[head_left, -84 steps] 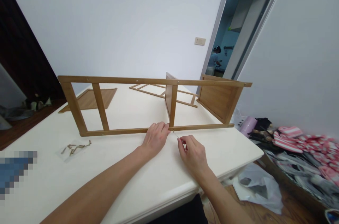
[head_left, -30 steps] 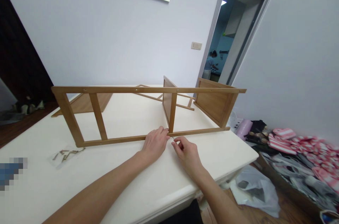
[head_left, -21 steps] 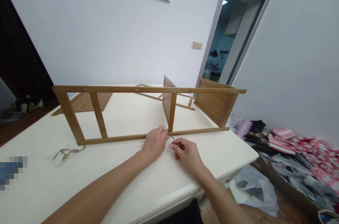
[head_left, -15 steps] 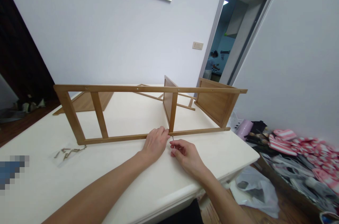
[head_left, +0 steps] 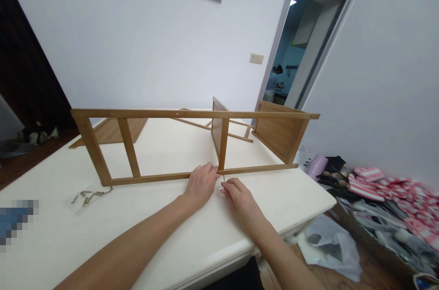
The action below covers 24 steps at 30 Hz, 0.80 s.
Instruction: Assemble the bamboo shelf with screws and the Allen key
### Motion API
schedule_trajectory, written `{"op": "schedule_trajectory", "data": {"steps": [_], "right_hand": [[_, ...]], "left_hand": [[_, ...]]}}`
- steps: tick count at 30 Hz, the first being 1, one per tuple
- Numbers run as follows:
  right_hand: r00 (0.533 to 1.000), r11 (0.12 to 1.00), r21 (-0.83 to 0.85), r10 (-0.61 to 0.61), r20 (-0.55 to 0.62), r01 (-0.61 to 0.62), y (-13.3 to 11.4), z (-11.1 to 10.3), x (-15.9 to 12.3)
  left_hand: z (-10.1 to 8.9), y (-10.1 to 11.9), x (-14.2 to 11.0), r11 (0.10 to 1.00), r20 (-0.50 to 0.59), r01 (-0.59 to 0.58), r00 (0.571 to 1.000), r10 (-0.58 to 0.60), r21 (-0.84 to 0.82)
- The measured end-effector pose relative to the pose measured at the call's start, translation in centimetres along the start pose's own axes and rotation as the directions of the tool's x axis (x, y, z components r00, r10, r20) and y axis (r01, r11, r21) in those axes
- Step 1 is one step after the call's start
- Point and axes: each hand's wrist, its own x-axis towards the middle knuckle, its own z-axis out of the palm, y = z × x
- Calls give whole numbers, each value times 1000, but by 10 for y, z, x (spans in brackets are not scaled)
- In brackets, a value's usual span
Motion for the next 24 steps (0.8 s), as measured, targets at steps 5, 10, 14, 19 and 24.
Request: {"op": "schedule_trajectory", "data": {"steps": [5,10,14,19,24], "right_hand": [[999,1000,-17,26,-30,-26,-1,-2,0],[983,977,123,182,-36,-177,-1,-5,0],[968,947,208,250,8,-246,0,-6,0],[992,993,23,119,-50,-118,2,-6,-1],[996,984,-175,27,-84,-42,1,-3,-2]], "left_hand": [[2,-1,-1,1000,-5,-7,1000,7,-2],[0,0,0,1000,-8,-9,1000,9,6],[-2,1,0,1000,8,4,1000,-4,-2],[-2,0,0,999,47,36,998,-36,-5],[-1,0,0,999,58,48,997,-47,-25]]}}
